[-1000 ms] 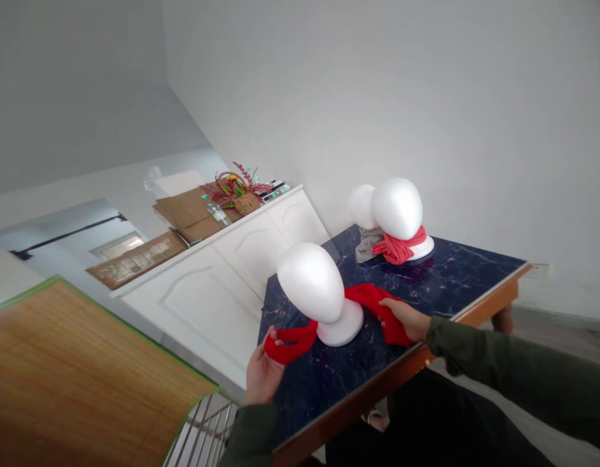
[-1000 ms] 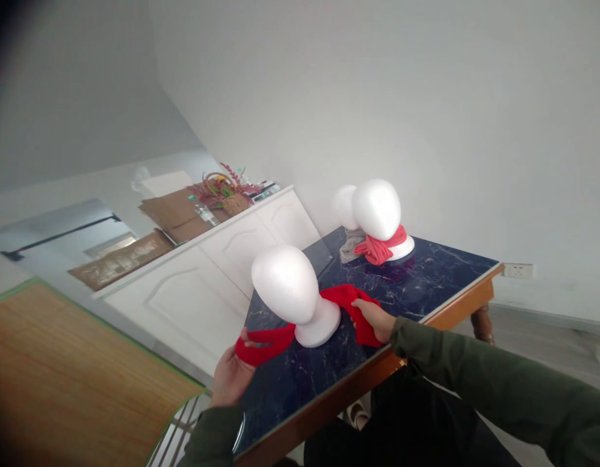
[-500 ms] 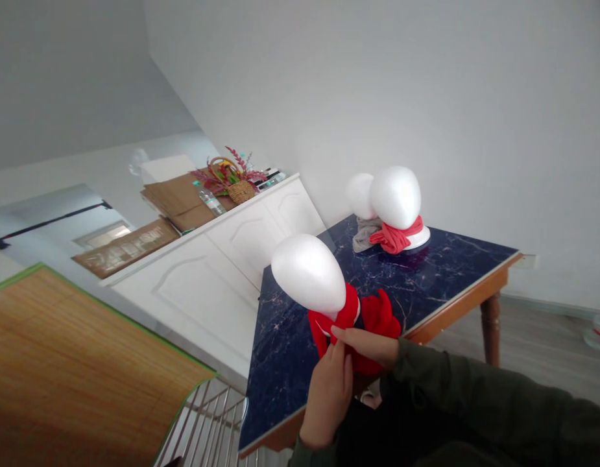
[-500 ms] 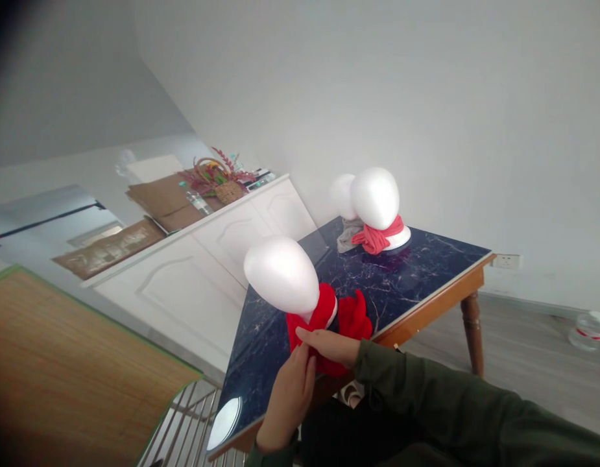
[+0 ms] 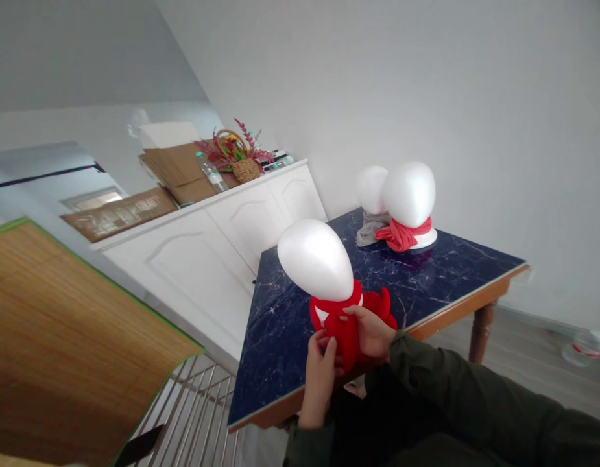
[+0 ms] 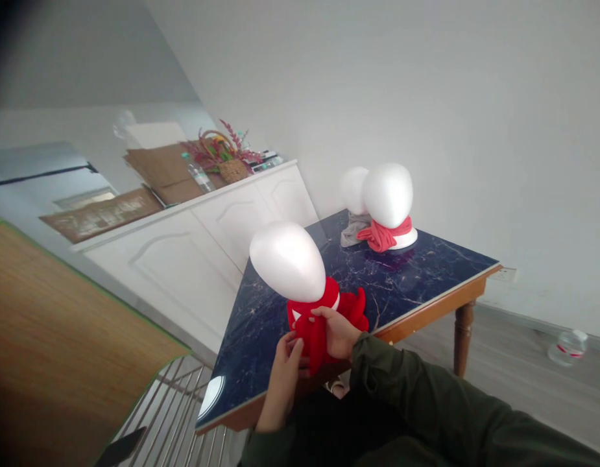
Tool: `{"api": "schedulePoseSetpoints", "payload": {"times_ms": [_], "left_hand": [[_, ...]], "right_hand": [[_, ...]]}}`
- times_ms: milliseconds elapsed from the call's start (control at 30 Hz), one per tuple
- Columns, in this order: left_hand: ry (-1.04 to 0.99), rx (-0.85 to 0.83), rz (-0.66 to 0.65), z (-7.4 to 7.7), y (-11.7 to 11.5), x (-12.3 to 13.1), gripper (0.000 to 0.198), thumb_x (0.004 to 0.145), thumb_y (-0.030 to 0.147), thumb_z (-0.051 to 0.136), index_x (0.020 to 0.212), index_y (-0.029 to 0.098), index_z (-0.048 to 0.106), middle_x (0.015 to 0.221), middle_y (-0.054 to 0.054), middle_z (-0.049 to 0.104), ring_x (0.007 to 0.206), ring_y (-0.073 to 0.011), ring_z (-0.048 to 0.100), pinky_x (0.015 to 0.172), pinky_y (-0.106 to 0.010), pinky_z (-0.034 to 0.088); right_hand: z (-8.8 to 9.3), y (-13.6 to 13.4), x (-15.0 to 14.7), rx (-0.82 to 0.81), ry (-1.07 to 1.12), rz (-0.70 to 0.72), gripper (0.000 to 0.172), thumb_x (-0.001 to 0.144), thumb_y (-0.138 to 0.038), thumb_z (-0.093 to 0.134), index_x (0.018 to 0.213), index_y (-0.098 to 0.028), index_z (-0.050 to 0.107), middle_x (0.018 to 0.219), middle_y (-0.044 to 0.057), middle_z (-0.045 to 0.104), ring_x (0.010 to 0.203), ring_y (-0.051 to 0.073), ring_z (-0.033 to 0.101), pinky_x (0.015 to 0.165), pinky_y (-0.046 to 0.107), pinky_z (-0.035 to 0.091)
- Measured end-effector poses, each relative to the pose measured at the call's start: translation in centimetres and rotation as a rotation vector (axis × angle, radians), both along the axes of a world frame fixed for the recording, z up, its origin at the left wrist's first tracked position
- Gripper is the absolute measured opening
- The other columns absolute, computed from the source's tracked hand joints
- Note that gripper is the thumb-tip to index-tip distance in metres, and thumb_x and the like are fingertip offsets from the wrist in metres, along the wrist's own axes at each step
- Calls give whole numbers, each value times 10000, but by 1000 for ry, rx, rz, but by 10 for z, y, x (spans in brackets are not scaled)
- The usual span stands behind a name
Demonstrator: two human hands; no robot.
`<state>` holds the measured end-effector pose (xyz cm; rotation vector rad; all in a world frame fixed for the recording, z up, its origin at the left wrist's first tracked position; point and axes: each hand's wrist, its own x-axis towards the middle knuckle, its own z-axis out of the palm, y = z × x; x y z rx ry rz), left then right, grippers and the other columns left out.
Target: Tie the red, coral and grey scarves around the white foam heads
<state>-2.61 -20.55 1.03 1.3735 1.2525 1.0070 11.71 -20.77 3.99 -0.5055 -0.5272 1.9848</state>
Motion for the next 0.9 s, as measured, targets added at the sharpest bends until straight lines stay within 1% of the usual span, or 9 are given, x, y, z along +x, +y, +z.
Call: {"api": "schedulePoseSetpoints", "payload": {"times_ms": [167, 267, 333, 400, 533, 633, 733, 800, 900], "left_hand": [[-16, 69, -119, 5, 21, 11, 328, 607, 256, 645, 903, 141, 562, 826, -94, 620, 706, -183, 588, 646, -279, 435], [-168, -43, -132, 8, 24, 7, 225, 632, 234, 606, 834, 137, 589, 768, -67, 633, 678, -175, 585, 631, -272, 434], [-360, -125, -54, 11, 30, -2, 183, 646, 206, 573, 813, 136, 592, 749, -42, 635, 644, -152, 577, 597, -251, 436], [-554, -142, 84, 13, 42, -16, 142, 649, 157, 540, 781, 133, 589, 731, -22, 631, 620, -127, 568, 577, -229, 440], [-718, -139, 267, 13, 78, -40, 93, 698, 117, 467, 722, 142, 553, 651, 1, 602, 568, -100, 561, 548, -220, 455], [-613, -135, 295, 6, 101, -41, 63, 733, 149, 464, 719, 144, 525, 596, 4, 573, 499, -96, 545, 521, -234, 458], [-542, -104, 314, -6, 112, -34, 98, 722, 169, 512, 816, 145, 530, 640, -9, 592, 517, -104, 556, 563, -261, 470], [-409, -43, 296, -13, 112, -28, 230, 688, 185, 569, 913, 157, 535, 752, -35, 620, 625, -125, 587, 651, -283, 472], [9, 166, 180, -18, 106, -19, 304, 677, 249, 583, 972, 178, 562, 937, -65, 618, 868, -182, 572, 833, -326, 410]], "right_hand": [[1, -5, -8, 94, -221, -119, 152, 738, -299, 427, 712, -194, 534, 714, 47, 556, 784, 174, 554, 743, 238, 435], [-7, -5, -2, 208, -233, -171, 107, 702, -271, 524, 742, -178, 558, 761, 34, 572, 803, 169, 547, 773, 240, 422], [-13, -2, 10, 246, -243, -203, 127, 671, -240, 569, 767, -159, 563, 775, 32, 581, 798, 172, 546, 764, 256, 425], [-21, 3, 29, 186, -292, -277, 152, 658, -238, 571, 783, -154, 556, 782, 33, 587, 787, 173, 548, 719, 261, 439], [-35, 20, 68, 100, -615, -506, 155, 673, -262, 536, 789, -161, 532, 756, 20, 580, 727, 157, 546, 613, 228, 442], [-44, 39, 83, 251, -941, -667, 97, 633, -202, 584, 689, -159, 517, 766, 20, 568, 771, 172, 524, 696, 254, 421], [-50, 54, 80, 487, -1472, -823, 79, 621, -111, 565, 644, -158, 505, 880, 53, 555, 935, 209, 469, 854, 315, 340], [-52, 58, 72, 523, -1775, -815, 70, 671, -123, 531, 736, -145, 527, 913, 86, 551, 980, 236, 446, 895, 380, 292], [-54, 56, 63, 519, -1982, -740, 289, 742, -182, 484, 1023, -117, 492, 1046, 132, 517, 1079, 276, 373, 938, 464, 199]]}}
